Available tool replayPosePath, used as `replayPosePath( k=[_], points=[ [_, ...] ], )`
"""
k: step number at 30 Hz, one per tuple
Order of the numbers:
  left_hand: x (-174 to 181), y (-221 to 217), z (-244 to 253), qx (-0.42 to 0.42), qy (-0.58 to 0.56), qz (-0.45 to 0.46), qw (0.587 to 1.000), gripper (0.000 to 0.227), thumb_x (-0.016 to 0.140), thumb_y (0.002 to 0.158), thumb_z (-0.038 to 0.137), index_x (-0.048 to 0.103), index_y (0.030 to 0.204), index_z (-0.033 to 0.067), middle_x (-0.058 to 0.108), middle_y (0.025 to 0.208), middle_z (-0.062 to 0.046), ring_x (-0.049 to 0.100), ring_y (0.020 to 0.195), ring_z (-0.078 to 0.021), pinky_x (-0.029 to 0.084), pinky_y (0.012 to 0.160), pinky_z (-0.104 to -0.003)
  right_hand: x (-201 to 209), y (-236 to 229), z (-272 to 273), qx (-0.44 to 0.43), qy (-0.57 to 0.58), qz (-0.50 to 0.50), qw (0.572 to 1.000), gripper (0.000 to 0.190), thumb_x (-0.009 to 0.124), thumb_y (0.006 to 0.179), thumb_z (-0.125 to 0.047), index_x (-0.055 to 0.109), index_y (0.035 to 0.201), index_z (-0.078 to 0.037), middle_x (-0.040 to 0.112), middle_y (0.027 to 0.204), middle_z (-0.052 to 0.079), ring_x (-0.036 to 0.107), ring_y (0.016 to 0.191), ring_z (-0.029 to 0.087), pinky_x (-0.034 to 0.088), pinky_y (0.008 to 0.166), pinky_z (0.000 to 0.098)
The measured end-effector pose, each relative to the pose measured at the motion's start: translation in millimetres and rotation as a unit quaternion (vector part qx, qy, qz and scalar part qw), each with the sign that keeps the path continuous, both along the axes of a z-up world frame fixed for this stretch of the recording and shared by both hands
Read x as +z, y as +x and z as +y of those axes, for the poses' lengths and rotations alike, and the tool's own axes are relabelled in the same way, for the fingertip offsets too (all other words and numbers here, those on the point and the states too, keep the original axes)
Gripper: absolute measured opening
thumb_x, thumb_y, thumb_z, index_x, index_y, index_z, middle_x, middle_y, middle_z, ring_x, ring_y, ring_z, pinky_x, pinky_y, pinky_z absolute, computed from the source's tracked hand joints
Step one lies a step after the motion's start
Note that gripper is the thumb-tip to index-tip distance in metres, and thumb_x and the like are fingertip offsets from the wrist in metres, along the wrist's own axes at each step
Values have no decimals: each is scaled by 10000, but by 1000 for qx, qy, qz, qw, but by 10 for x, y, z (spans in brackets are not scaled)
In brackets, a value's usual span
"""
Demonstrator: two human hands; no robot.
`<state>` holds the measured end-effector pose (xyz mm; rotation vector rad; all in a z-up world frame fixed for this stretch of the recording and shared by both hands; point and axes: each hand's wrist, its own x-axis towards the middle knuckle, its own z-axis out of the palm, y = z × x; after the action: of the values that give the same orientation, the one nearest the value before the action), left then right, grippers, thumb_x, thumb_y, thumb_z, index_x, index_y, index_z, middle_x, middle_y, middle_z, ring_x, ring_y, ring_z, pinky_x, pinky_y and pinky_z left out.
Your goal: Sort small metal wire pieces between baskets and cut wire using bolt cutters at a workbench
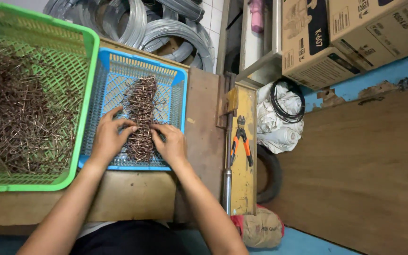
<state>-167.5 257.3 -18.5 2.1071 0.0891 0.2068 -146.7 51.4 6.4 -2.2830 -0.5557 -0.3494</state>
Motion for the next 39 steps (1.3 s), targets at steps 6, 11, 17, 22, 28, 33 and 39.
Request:
replayPosePath(
  k=[6, 11, 17, 22, 28, 33, 39],
  points=[
    [-136, 40, 15, -4, 29, 16, 999, 138, 853, 804, 294, 826, 938, 275, 576, 1446, -161, 536, 1313, -484, 432, 1090, -567, -2, 26, 16, -9, 6, -7, 1000, 80, 770, 873, -197, 784, 947, -224, 756, 839, -9, 735, 823, 242, 580, 747, 347],
    [70, -15, 30, -14, 22, 24, 999, 115, 832, 815, 244, 830, 929, 227, 562, 1457, -215, 509, 1325, -514, 391, 1126, -587, 95, -8, 32, 3, -5, -9, 1000, 67, 763, 874, -159, 780, 936, -175, 748, 835, 49, 731, 829, 287, 586, 751, 373],
    [177, -32, 32, -8, 6, 15, 1000, 113, 818, 828, 218, 828, 936, 186, 554, 1467, -245, 498, 1328, -535, 367, 1141, -606, 154, -22, 19, 6, 4, -2, 1000, 59, 746, 892, -137, 771, 946, -135, 738, 837, 86, 725, 840, 319, 582, 755, 398],
    [195, -65, 39, -13, 10, -34, 999, 107, 782, 860, 187, 826, 956, 174, 585, 1420, -245, 536, 1289, -522, 422, 1096, -582, 159, -10, 0, 1, 24, -9, 1000, 70, 764, 872, -128, 776, 938, -148, 747, 839, 69, 732, 834, 299, 586, 755, 375],
    [748, -468, 243, -48, 13, -79, 996, 173, 772, 831, 168, 823, 989, 217, 677, 1314, -119, 629, 1216, -383, 502, 1009, -490, 414, -21, 188, 5, 63, 18, 998, 81, 743, 889, -94, 774, 961, -113, 753, 845, 122, 736, 837, 347, 585, 730, 409],
    [888, -803, 891, 24, 103, -114, 988, 136, 764, 857, 127, 808, 973, 183, 717, 1261, -77, 672, 1168, -317, 530, 952, -441, 601, 36, 857, 85, 55, -27, 994, 94, 748, 902, -125, 774, 988, -153, 754, 887, 44, 728, 850, 278, 562, 790, 357],
    [521, -964, 1719, 98, 289, 91, 948, 242, 718, 879, 349, 785, 1101, 278, 660, 1389, 15, 619, 1290, -264, 539, 952, -466, 511, 15, 1811, 256, -175, -97, 946, 174, 720, 885, -280, 736, 1034, -192, 683, 946, 27, 643, 981, 255, 473, 915, 405]
  ],
)
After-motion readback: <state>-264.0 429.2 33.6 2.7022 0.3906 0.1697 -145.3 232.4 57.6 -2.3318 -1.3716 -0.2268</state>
